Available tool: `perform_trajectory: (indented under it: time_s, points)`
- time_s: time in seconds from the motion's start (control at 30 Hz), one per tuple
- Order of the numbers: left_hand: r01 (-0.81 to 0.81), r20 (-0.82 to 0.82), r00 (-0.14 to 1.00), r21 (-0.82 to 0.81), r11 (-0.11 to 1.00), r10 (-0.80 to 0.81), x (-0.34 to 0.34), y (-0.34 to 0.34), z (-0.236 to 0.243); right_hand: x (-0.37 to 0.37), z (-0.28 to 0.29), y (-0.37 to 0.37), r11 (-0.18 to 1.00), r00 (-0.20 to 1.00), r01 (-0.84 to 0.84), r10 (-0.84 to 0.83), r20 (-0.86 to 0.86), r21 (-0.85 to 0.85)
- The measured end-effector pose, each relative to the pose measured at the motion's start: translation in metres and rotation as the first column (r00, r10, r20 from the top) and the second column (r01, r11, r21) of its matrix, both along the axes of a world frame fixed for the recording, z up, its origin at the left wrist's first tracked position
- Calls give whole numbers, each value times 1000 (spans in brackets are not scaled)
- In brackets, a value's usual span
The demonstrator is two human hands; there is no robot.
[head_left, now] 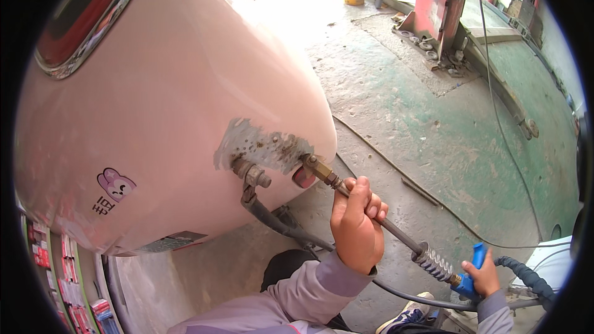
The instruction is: The person uses a welding torch to heat and work on the fuel cap area of a pink scooter. They manipulate the torch and the fuel cap assembly, applying heat to the joint.
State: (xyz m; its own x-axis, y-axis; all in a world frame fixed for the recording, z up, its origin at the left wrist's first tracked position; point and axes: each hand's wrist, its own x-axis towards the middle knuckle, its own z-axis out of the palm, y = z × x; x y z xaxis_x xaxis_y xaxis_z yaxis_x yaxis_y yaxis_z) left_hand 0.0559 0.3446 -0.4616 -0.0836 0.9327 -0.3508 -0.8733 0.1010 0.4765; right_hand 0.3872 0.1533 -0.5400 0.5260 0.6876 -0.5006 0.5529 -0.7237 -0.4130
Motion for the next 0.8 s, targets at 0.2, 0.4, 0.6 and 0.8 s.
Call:
perform_trajectory:
  time_s: [0.2, 0.4, 0.6, 0.8]
  points:
    - [222, 79, 970, 111, 969, -231, -15, 14, -10, 1, -2, 23, 967, 978, -116, 72, -196, -226]
    - [344, 283, 835, 399, 850, -471, -29, 26, -45, 2, -3, 21, 999, 994, 6, -12, -106, -49]
    - [329, 311, 755, 582, 743, -578, -30, 32, -56, 7, -3, 29, 995, 997, -66, 63, -45, -71]
    - [315, 336, 809, 445, 838, -483, -26, 28, -43, 4, -1, 28, 999, 996, -18, 22, 90, -48]
